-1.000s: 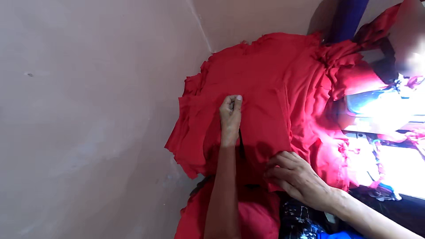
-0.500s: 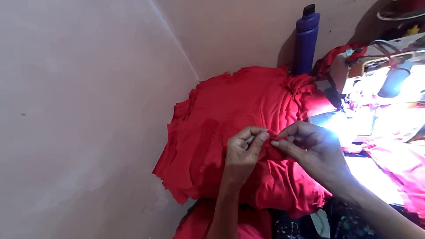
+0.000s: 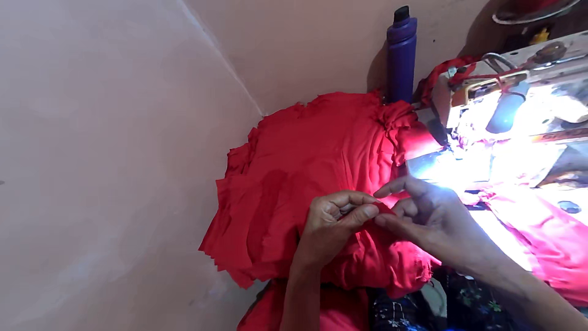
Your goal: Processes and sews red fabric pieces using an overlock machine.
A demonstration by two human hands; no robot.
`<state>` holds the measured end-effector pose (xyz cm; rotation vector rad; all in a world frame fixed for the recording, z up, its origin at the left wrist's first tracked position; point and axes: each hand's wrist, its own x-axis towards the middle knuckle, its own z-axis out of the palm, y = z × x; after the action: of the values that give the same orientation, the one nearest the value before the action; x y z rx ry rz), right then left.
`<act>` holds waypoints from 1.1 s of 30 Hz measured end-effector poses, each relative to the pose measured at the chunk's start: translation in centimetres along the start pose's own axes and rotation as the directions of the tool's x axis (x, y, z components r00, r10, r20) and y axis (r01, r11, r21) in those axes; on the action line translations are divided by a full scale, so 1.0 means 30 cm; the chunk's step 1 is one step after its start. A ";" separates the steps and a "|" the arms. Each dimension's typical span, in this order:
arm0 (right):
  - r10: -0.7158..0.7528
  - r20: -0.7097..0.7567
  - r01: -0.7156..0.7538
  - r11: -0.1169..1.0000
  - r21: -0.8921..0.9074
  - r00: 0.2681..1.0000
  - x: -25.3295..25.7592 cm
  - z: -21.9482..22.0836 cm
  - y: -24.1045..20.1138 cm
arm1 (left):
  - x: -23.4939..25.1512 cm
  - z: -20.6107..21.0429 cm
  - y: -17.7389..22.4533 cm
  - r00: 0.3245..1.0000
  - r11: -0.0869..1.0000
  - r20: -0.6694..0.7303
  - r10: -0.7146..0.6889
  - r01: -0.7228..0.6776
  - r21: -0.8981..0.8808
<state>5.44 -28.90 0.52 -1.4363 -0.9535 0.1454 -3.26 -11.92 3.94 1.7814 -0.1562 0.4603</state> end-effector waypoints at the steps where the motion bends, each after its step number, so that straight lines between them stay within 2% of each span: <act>1: 0.034 0.052 -0.035 0.999 0.024 0.998 -0.012 -0.020 0.005 | 0.005 0.003 0.005 1.000 1.000 0.028 0.002 -0.002 0.020; 4: 0.106 0.122 -0.114 0.992 0.058 0.987 -0.053 -0.065 0.031 | 0.023 0.022 0.011 0.998 0.994 0.065 0.009 -0.016 0.107; 8: 0.148 0.077 -0.152 0.987 0.050 0.986 -0.113 -0.107 0.056 | 0.052 0.060 -0.014 0.995 0.988 0.098 0.024 -0.039 0.150; 11: 0.149 0.010 -0.149 0.988 0.050 0.989 -0.144 -0.131 0.076 | 0.076 0.103 -0.037 0.996 0.978 0.068 0.062 -0.074 0.194; 13: 0.151 -0.031 -0.151 0.988 0.025 0.988 -0.151 -0.148 0.089 | 0.097 0.133 -0.053 0.984 0.954 0.090 0.154 -0.172 0.247; 14: 0.137 -0.054 -0.138 0.990 -0.023 0.989 -0.150 -0.156 0.094 | 0.108 0.146 -0.057 0.963 0.927 0.155 0.220 -0.256 0.276; 16: 0.054 -0.092 -0.066 0.989 -0.135 0.994 -0.143 -0.175 0.106 | 0.125 0.183 -0.052 0.903 0.881 0.296 0.313 -0.392 0.266; 18: -0.038 -0.110 0.020 0.988 -0.155 0.993 -0.135 -0.187 0.119 | 0.136 0.226 -0.046 0.873 0.862 0.341 0.349 -0.442 0.248; 21: -0.103 -0.160 0.089 0.992 -0.092 0.982 -0.132 -0.195 0.133 | 0.171 0.246 -0.066 0.884 0.842 0.270 0.381 -0.452 0.293; 23: -0.101 -0.179 0.093 0.994 -0.053 0.979 -0.140 -0.198 0.154 | 0.209 0.244 -0.095 0.917 0.870 0.190 0.352 -0.395 0.296; 26: 0.104 -0.233 -0.078 0.990 0.118 0.967 -0.152 -0.192 0.190 | 0.280 0.261 -0.167 0.953 0.916 0.105 0.285 -0.303 0.263; 29: 0.333 -0.319 -0.290 0.941 0.175 0.887 -0.137 -0.203 0.229 | 0.354 0.317 -0.261 0.966 0.888 0.030 0.257 -0.248 0.387; 31: 0.393 -0.380 -0.370 0.919 0.136 0.837 -0.124 -0.215 0.270 | 0.386 0.356 -0.323 0.964 0.838 0.014 0.266 -0.239 0.490; 33: 0.389 -0.424 -0.388 0.917 0.093 0.818 -0.121 -0.226 0.301 | 0.400 0.390 -0.362 0.963 0.784 0.002 0.270 -0.222 0.579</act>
<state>11.39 -34.59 -8.03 -1.5628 -0.2828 0.1176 14.04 -18.61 -3.45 2.3490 -0.2100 0.8369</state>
